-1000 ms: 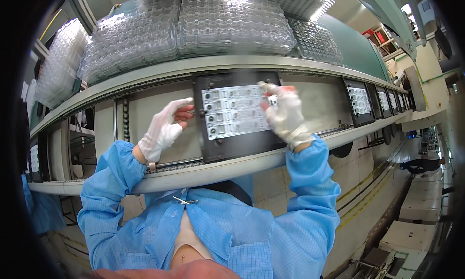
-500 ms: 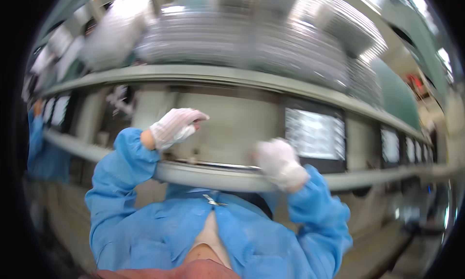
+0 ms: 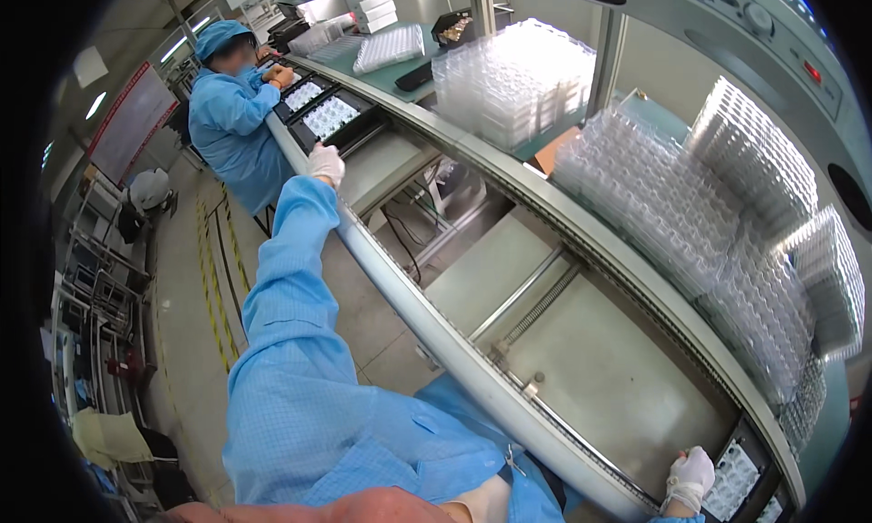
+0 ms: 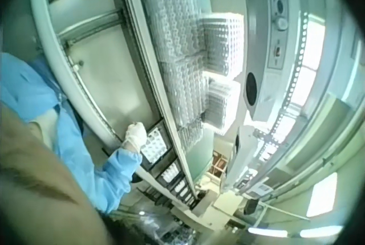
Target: The worker picks up electronic components from plastic trays and places them onto printed circuit boards moving along a conveyor belt.
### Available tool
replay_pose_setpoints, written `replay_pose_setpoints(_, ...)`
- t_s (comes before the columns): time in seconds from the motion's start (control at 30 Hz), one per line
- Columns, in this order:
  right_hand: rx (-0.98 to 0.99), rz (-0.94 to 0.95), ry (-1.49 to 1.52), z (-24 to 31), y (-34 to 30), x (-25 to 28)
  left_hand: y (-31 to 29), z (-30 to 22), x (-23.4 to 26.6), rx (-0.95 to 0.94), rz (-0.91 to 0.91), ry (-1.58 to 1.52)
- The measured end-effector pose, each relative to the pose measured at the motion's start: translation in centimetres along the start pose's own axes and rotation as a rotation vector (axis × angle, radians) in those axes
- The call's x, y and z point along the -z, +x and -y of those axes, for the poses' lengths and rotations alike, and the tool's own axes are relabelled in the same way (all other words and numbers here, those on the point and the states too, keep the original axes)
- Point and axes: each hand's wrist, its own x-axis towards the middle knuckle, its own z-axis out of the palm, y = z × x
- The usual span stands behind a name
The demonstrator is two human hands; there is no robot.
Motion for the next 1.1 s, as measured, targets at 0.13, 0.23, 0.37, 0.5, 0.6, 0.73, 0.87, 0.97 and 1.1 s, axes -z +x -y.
replay_pose_setpoints(0.13, -0.042, 0.008, 0.023, -0.2, 0.0, 0.7, 3.2, 4.6, -4.0, -0.037, 0.099, -0.046)
replay_pose_setpoints(0.23, -0.063, 0.015, 0.040, -0.3, -0.6, 1.1, 4.3, 4.3, -5.2, -0.160, 0.167, 0.027)
replay_pose_setpoints(0.37, -0.032, 0.105, 0.097, 0.0, 0.2, 0.6, 5.2, 5.3, -4.1, -0.229, 0.221, 0.193)
replay_pose_setpoints(0.5, 0.049, 0.115, 0.155, -0.4, -0.8, 0.3, 1.1, 0.3, -0.7, -0.200, 0.125, 0.019)
replay_pose_setpoints(0.6, 0.302, 0.128, 0.160, 1.5, -0.5, 1.3, -2.6, -1.4, 2.5, -0.314, 0.131, 0.020)
replay_pose_setpoints(0.73, 0.506, 0.078, 0.341, 5.0, -0.4, 4.5, -8.2, -4.3, 4.7, -0.488, 0.101, -0.171)
replay_pose_setpoints(0.87, 0.494, 0.035, 0.188, 8.3, 0.3, 9.2, -11.6, -7.4, 12.8, -0.726, 0.162, -0.359)
replay_pose_setpoints(0.97, 0.696, -0.332, 0.475, 12.2, 5.9, 13.0, -13.9, -6.0, 15.1, -0.677, 0.279, -0.521)
replay_pose_setpoints(1.1, 0.540, -0.542, 0.520, 7.0, 13.4, 14.9, -20.3, -10.1, 17.7, -0.953, 0.138, -0.680)
